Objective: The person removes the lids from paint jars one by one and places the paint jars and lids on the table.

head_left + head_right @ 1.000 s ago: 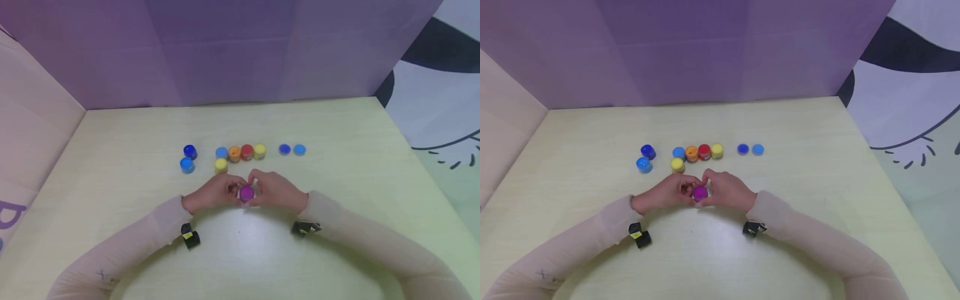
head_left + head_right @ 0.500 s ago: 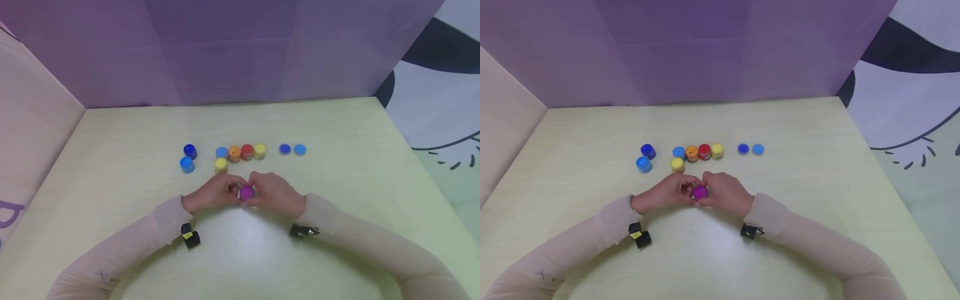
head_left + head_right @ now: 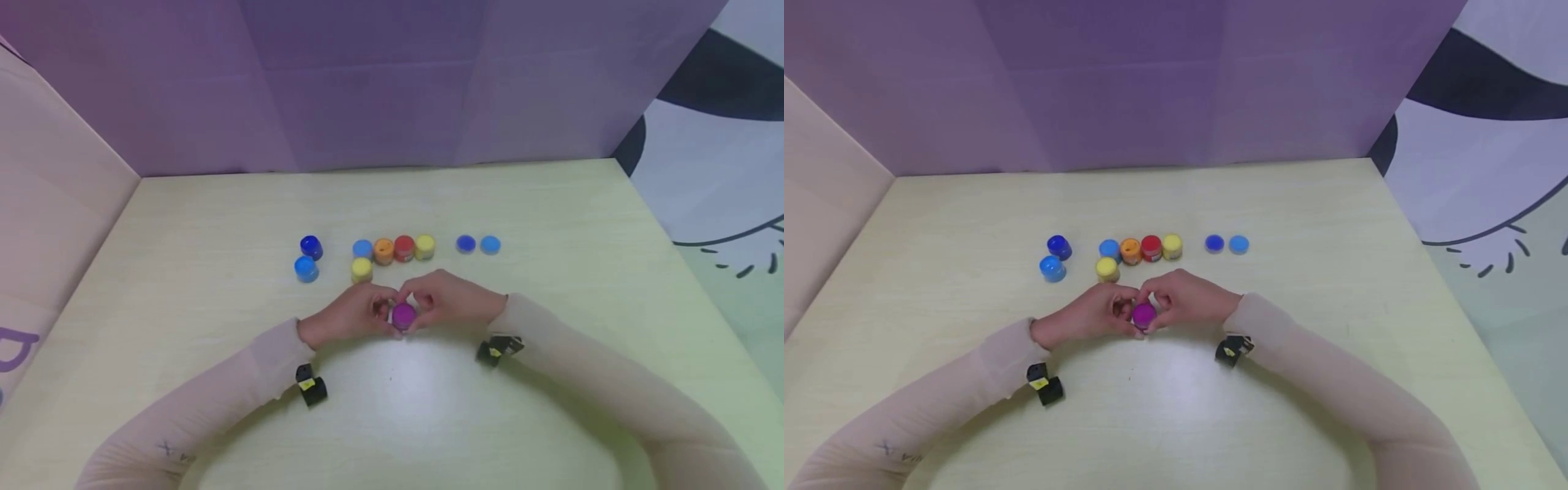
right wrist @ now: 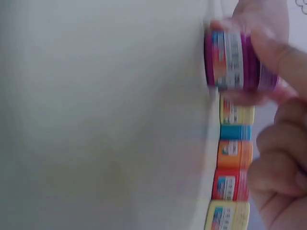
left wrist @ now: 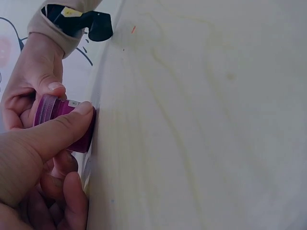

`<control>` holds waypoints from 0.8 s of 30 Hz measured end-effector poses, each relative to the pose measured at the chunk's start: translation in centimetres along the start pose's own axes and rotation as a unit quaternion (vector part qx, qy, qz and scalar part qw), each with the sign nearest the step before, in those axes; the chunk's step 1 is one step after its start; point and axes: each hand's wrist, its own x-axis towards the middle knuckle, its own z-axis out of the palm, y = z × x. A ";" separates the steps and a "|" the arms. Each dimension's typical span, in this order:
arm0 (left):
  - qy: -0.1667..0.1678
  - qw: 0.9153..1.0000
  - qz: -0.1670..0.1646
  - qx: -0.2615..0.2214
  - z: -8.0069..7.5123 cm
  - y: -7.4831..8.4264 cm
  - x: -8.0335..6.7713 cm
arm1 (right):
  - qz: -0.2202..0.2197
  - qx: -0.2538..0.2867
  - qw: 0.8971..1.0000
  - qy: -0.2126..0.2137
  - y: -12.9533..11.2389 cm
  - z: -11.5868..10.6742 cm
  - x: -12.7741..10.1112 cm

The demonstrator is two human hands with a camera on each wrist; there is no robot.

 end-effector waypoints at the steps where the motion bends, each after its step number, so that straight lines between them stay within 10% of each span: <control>1: 0.000 1.000 -0.002 0.002 0.0 0.0 0.0 | -0.005 0.004 1.000 -0.012 0.2 -0.2 0.1; 11: -0.004 1.000 -0.006 -0.008 -0.1 0.2 0.0 | -0.028 0.037 0.995 -0.092 0.8 -1.3 0.5; 24: -0.012 1.000 0.005 -0.005 -0.2 0.2 -0.1 | 0.127 -0.058 0.988 0.064 -2.5 1.5 -0.7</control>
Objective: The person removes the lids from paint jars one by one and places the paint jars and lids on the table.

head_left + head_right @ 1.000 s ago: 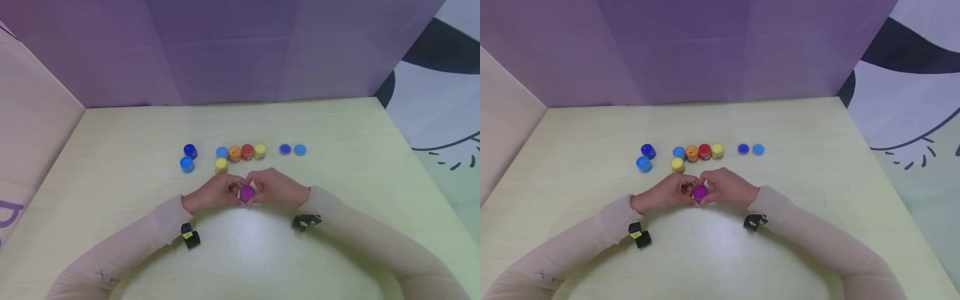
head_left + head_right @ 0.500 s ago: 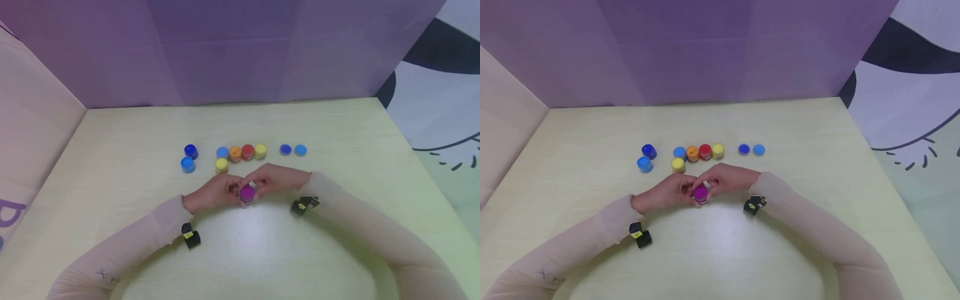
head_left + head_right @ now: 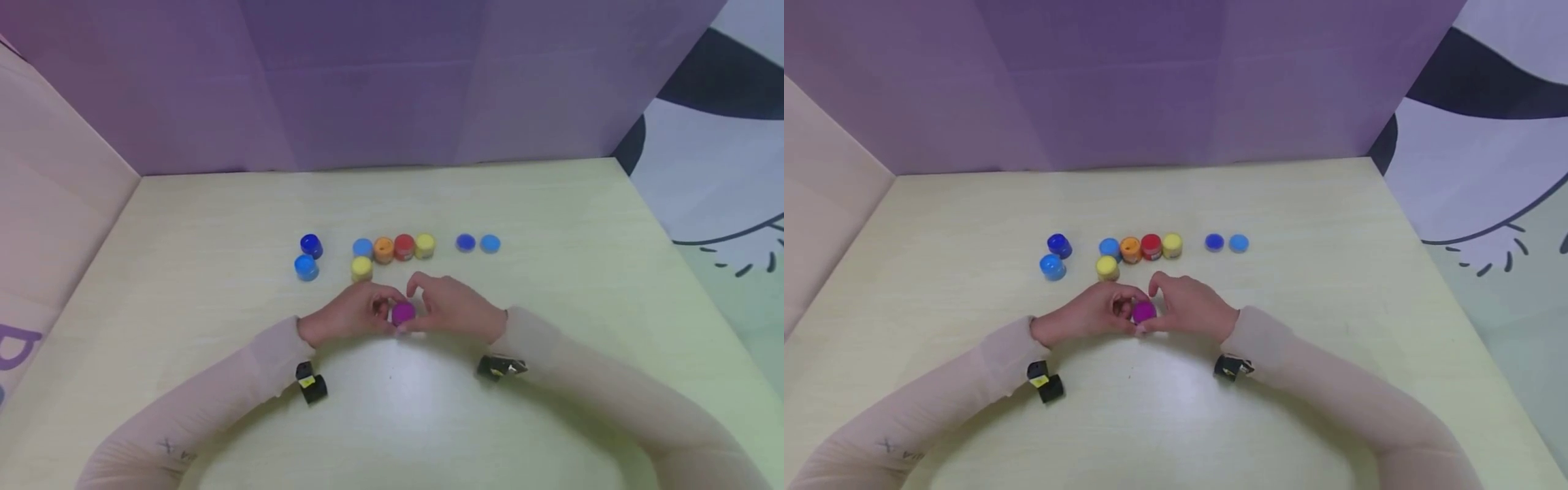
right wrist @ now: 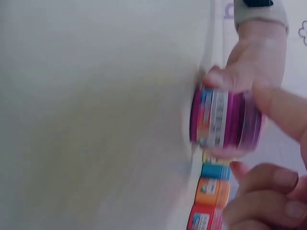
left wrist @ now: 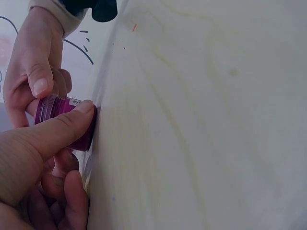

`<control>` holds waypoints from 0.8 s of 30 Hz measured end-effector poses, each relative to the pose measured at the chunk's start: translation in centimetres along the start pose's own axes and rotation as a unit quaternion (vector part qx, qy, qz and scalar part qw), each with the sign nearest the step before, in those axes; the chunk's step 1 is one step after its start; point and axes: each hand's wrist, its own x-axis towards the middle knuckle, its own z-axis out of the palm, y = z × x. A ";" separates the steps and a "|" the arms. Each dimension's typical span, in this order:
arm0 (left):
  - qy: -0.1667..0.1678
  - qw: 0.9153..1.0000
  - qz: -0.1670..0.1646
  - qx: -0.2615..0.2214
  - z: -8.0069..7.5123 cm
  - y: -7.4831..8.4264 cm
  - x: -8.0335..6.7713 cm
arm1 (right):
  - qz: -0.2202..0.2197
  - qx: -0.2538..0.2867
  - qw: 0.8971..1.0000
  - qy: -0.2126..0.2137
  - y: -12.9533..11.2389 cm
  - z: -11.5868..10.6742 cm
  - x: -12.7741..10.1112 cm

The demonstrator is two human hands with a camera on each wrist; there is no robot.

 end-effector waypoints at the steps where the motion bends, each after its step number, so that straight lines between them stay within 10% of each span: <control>1: -0.001 1.000 -0.001 -0.001 0.0 0.0 0.0 | 0.012 -0.005 1.000 0.009 -0.3 0.1 -0.2; 11: 0.003 1.000 -0.005 -0.002 0.0 -0.1 0.0 | 0.067 -0.042 0.996 0.043 -1.8 1.1 -0.6; 24: 0.002 1.000 -0.021 0.011 0.1 0.0 0.1 | -0.016 -0.062 0.998 0.017 -0.6 0.3 -0.2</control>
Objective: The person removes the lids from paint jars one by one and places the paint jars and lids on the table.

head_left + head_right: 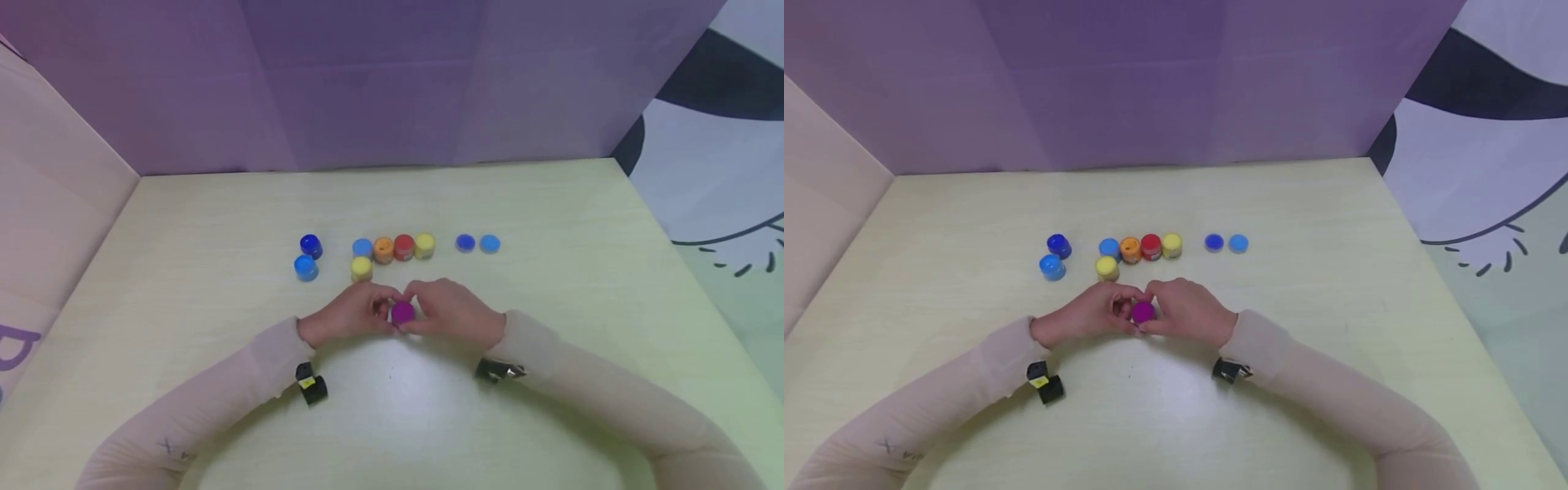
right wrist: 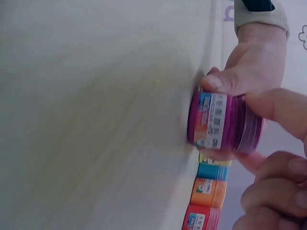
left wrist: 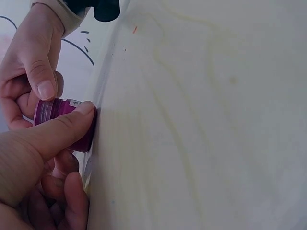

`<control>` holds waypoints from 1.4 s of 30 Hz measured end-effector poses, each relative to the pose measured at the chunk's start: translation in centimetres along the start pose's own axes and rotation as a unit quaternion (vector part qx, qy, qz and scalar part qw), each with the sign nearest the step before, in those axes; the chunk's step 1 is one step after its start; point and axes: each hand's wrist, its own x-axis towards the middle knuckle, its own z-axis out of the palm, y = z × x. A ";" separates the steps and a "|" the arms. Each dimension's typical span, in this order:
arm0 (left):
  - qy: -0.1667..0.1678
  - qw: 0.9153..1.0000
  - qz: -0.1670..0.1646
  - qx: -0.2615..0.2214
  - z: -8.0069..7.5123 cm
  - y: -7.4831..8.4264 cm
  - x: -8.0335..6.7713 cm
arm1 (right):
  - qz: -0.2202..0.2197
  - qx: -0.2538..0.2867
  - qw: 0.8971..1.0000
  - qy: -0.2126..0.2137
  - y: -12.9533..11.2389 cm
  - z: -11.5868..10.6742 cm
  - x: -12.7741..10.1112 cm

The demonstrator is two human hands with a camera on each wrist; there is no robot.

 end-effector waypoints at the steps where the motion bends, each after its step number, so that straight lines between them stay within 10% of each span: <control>1: 0.000 1.000 0.000 0.001 0.0 0.0 0.0 | -0.008 -0.001 1.000 -0.002 0.1 -0.1 0.0; 16: 0.004 1.000 0.001 0.000 0.1 0.2 -0.1 | -0.099 0.032 0.994 -0.044 1.5 -1.2 0.4; 42: 0.009 1.000 -0.021 -0.014 0.1 0.6 -0.3 | -0.059 0.045 0.997 0.009 2.8 -2.4 -0.4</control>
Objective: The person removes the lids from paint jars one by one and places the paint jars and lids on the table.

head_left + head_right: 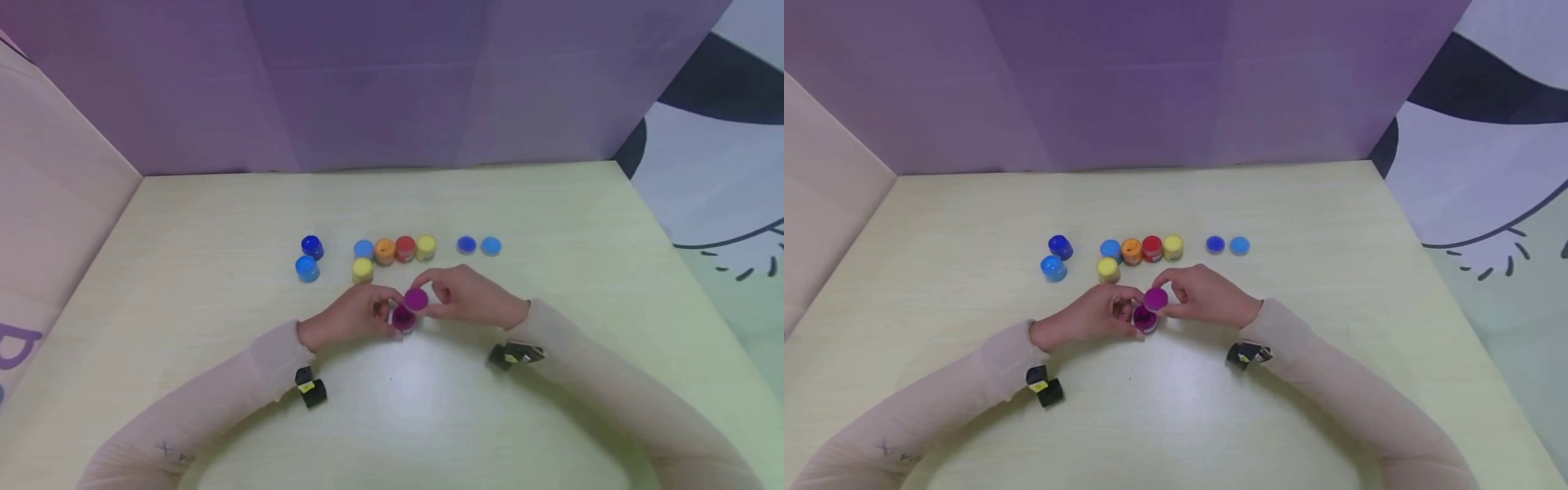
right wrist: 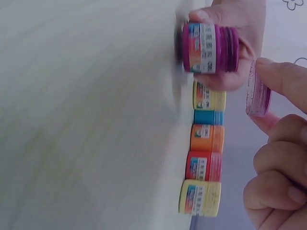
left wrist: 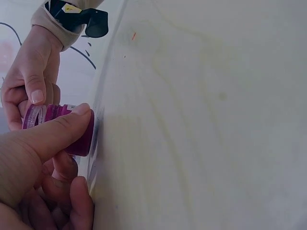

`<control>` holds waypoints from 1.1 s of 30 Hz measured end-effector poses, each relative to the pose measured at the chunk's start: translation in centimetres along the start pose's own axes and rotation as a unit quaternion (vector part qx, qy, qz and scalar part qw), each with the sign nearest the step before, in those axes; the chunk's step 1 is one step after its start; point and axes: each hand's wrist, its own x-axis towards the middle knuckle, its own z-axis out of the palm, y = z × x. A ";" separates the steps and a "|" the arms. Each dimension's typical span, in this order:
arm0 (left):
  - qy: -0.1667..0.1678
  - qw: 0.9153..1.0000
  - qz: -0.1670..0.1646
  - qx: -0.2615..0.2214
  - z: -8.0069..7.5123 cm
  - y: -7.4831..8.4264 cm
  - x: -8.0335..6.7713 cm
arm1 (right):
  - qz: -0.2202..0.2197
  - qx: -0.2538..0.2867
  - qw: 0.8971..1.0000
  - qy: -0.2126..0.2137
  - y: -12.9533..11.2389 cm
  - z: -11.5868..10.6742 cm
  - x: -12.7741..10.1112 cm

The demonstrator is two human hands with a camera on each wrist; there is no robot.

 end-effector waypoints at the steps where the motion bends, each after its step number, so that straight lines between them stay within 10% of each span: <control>1: 0.000 1.000 0.000 0.002 0.0 0.0 -0.1 | 0.008 0.002 1.000 -0.001 0.0 -0.1 -0.1; 18: 0.021 0.999 -0.024 0.010 -0.9 -0.3 -1.2 | 0.109 0.005 0.994 0.030 3.0 -1.6 -1.0; 33: 0.043 0.998 -0.031 0.021 -1.9 -0.8 -2.5 | 0.115 -0.050 0.986 0.107 6.2 -3.5 -2.7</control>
